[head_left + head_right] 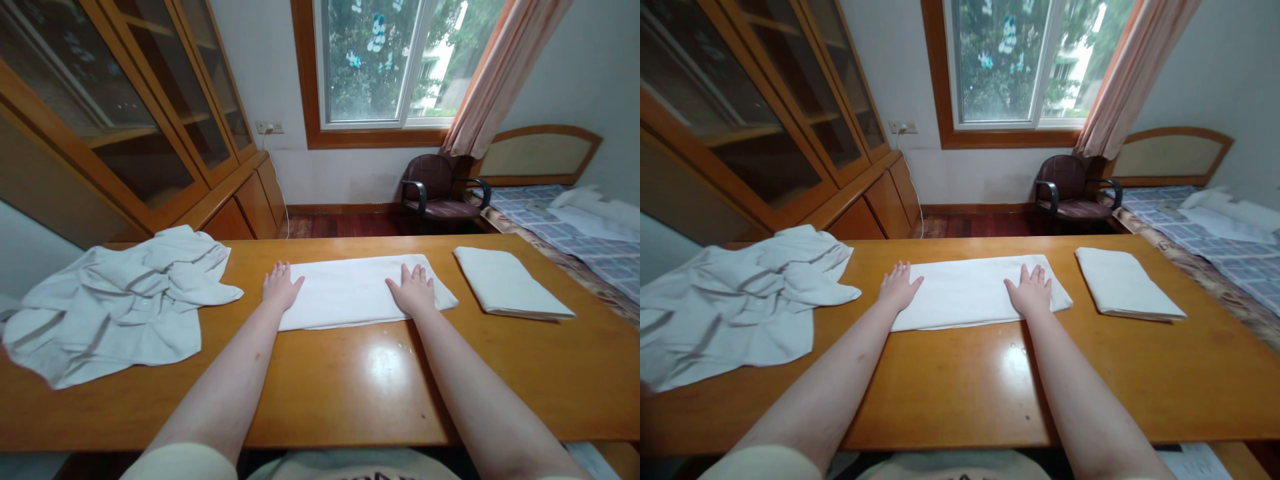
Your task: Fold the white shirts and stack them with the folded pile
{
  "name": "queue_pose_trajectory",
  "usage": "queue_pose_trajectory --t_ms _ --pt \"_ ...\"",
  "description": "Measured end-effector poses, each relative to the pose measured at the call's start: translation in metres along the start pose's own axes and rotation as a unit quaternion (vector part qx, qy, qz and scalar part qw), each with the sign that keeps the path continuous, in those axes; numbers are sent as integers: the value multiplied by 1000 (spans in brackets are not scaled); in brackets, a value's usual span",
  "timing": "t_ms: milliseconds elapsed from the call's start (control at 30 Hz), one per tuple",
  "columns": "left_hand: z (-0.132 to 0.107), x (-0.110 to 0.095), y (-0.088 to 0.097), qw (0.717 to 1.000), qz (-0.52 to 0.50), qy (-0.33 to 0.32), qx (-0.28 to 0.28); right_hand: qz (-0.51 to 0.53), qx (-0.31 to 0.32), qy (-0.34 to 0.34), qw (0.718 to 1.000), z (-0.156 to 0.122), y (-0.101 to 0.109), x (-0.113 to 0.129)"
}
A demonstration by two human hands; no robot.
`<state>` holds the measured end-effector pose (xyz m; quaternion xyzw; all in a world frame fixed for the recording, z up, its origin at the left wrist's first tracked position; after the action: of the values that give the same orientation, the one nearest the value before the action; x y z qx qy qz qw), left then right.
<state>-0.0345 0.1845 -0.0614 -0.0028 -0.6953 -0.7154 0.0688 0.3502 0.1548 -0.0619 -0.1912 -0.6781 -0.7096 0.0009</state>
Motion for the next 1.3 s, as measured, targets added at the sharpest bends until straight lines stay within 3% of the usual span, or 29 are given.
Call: queue_pose_trajectory --t_ms 167,333,467,567,633,833,933,1067,1167,1300 --pt "0 -1 0 1000 -3 4 8 -5 -3 10 1000 -3 5 8" --pt "-1 -1 2 1000 -1 6 3 21 19 198 980 -9 5 75" --pt "-2 -1 3 1000 -8 5 4 40 67 235 969 1 -8 109" --pt "-3 -1 3 1000 -13 4 3 23 84 182 980 22 -15 92" --pt "-2 0 3 1000 -15 4 1 13 71 117 991 36 -12 61" --pt "-2 0 1 1000 -15 7 -1 5 30 19 999 57 4 -19" --pt "-2 0 1 1000 -17 5 -1 -2 23 -17 1000 59 7 -35" --pt "-1 0 1 1000 -13 7 -3 -40 -26 -22 999 56 21 -27" --pt "-1 0 1 1000 -11 7 -2 -46 -61 6 997 45 33 -2" --pt "-1 1 1 1000 -14 8 -4 40 10 94 995 8 16 58"
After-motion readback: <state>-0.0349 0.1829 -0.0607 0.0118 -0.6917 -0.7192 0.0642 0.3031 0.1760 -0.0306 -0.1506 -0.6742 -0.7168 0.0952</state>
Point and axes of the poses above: each hand's wrist, its own z-axis towards the middle knuckle, its own y-axis out of the back of the hand, x = y × z, the point moved 9 cm from there along z, towards the middle knuckle, and after that the axes turned 10 degrees about z, right-handed, at the moved point
